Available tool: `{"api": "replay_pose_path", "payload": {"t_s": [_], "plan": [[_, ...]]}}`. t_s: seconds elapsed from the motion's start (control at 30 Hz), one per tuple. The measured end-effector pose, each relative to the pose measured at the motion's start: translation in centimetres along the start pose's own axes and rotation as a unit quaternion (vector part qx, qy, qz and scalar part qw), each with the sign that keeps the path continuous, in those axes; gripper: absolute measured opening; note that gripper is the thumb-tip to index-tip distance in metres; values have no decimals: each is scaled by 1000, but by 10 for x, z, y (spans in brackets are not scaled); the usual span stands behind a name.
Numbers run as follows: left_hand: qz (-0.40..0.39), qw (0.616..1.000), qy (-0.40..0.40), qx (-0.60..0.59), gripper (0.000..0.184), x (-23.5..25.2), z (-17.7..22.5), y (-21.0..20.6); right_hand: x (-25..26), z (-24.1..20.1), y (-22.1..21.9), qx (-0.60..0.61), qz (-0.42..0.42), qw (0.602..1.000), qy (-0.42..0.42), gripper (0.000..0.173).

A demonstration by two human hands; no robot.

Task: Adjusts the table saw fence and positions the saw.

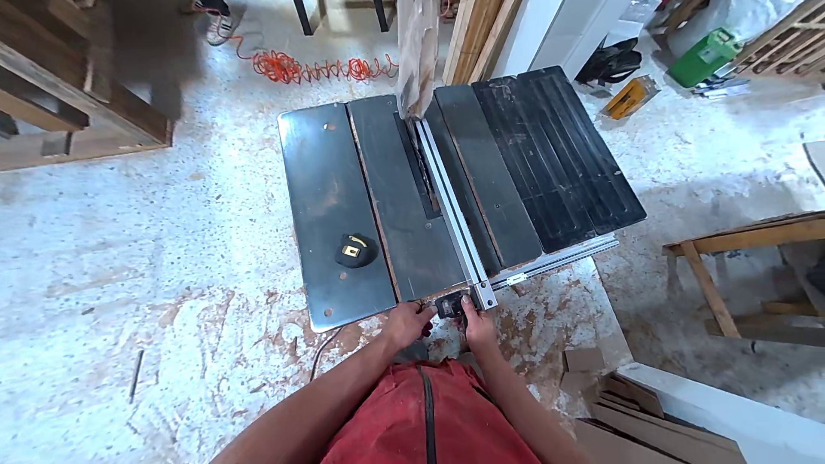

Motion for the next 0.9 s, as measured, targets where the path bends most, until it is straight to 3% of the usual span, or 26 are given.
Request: {"api": "replay_pose_path", "payload": {"t_s": [0.17, 0.27, 0.33, 0.4, 0.57, 0.7, 0.8, 0.9], "plan": [[1, 998, 24, -65, 43, -2, 5, -3, 5, -13, 10, -63, -114, 991, -14, 42], [-2, 1000, 10, 29, 44, -5, 5, 2, 5, -22, 32, -128, -214, 968, -30, 51], [15, 997, -3, 78, 42, -8, 4, 9, 10, -19, 59, -97, -262, 959, -44, 50], [38, 997, -10, 66, 41, -10, 2, 12, 21, -11, 90, -49, -237, 968, -59, 43], [106, 994, -11, -32, 47, 3, 1, -6, 52, 7, 156, 22, -76, 988, -131, 34], [173, 980, -66, -77, 48, -1, -14, -9, 65, 17, 183, 26, -67, 987, -146, 32], [280, 956, -77, 36, 41, -32, -10, -1, 79, 14, 200, 80, -85, 981, -152, 35], [397, 879, -180, 192, 38, -66, 6, 3, 131, -15, 221, 234, -78, 966, -80, 52]]}}
Point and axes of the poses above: each hand's wrist, its own x-axis towards the middle knuckle, its own y-axis out of the back of the hand, z = x × y, the point moved 4 cm from there along x, towards the middle knuckle, and after that the axes turned 6 degrees about z, right-handed, at the moved point
